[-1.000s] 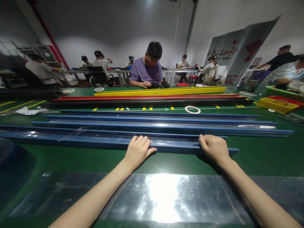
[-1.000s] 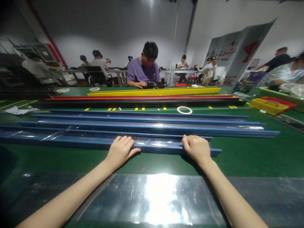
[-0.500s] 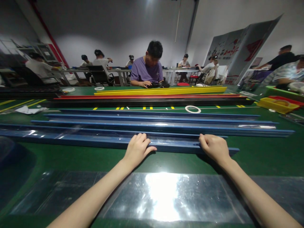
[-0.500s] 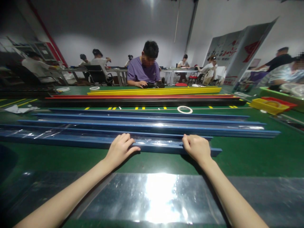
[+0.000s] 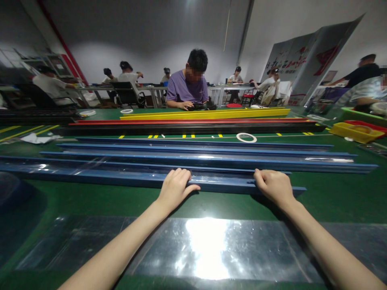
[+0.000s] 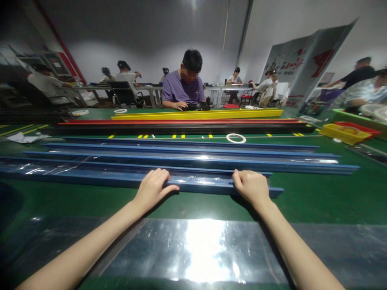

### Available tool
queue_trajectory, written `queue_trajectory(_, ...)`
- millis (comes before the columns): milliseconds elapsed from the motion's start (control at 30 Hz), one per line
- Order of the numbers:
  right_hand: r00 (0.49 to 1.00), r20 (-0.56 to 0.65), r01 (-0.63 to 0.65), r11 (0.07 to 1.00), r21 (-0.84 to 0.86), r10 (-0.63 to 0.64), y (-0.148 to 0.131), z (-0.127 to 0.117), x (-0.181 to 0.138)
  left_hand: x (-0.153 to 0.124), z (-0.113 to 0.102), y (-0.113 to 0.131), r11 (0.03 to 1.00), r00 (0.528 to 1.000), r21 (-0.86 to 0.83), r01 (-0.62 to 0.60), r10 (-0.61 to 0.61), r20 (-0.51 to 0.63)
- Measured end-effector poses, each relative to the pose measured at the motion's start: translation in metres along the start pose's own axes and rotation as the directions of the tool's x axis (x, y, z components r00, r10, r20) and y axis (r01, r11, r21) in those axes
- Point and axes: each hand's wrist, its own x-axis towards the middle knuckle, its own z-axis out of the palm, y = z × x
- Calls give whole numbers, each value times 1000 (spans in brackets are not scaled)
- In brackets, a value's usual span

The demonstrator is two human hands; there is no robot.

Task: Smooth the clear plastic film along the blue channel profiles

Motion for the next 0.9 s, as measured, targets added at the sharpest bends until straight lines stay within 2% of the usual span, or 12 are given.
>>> queue_trajectory(333,1000,-23,12,1000,18,-12,-1,-1,0,3,-4,2,999,997,-4,33,-32,69)
queue_trajectory(600,999,-36,25,1000,18,-24,0,0,0,5,-4,1,1000,991,21,8,-11,134)
queue_trajectory(733,998,-55,24,1000,19,-23,0,1,-1,1,0,3,998,997,53,13,-17,78)
queue_trajectory(900,998,-63,21,1000,15,-20,0,1,-1,-4,6,2,998,998,56,-40,42,-37)
